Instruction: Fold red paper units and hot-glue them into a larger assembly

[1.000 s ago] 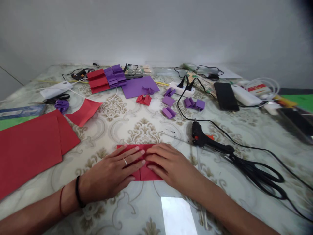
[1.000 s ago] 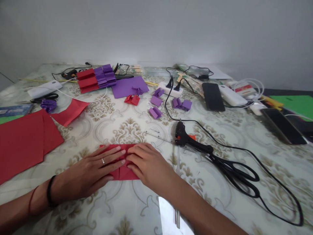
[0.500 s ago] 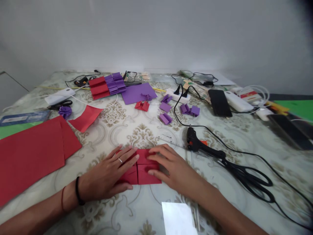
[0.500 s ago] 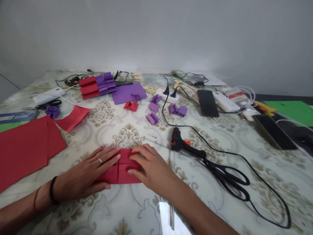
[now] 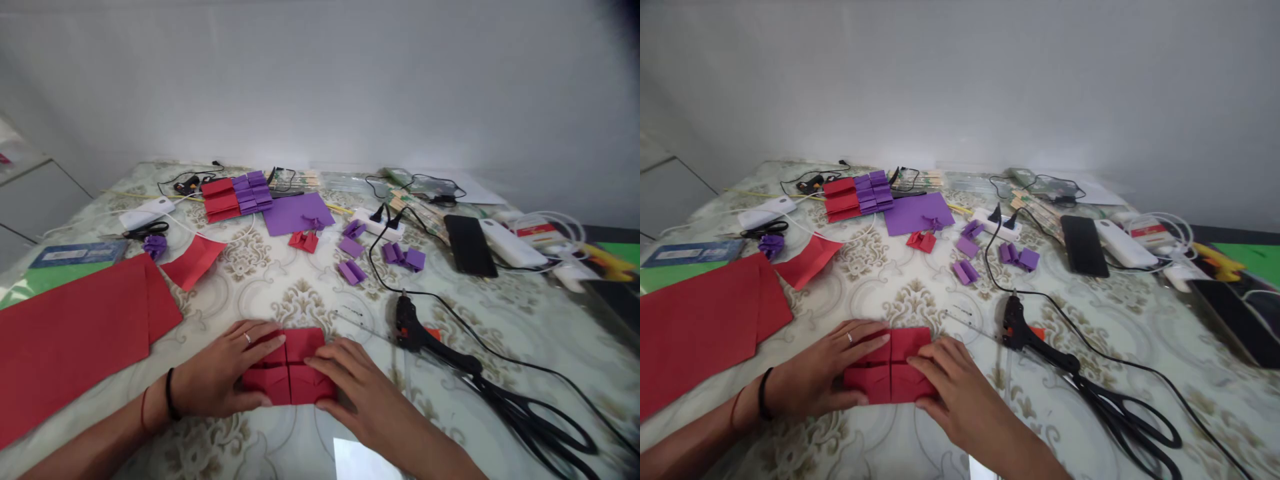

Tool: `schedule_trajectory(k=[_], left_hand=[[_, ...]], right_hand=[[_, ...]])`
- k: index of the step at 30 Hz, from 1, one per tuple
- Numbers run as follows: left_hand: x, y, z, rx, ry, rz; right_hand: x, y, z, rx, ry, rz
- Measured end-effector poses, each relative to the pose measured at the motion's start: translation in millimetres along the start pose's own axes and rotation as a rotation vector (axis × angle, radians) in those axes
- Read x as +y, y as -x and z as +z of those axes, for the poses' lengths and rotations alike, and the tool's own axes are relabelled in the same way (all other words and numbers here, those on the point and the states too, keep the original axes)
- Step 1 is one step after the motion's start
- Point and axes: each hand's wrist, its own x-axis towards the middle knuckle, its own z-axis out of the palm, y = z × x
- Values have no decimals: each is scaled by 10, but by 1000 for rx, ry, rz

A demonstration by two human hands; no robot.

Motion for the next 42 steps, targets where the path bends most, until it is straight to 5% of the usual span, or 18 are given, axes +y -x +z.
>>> schedule_trajectory(k=[12, 42], left_hand=[[-3, 36, 76, 9, -26, -104], [-206, -34, -86, 132, -25, -181]], right_hand=[[190, -97, -38, 21, -155, 25], [75, -113, -38, 73, -132, 5]])
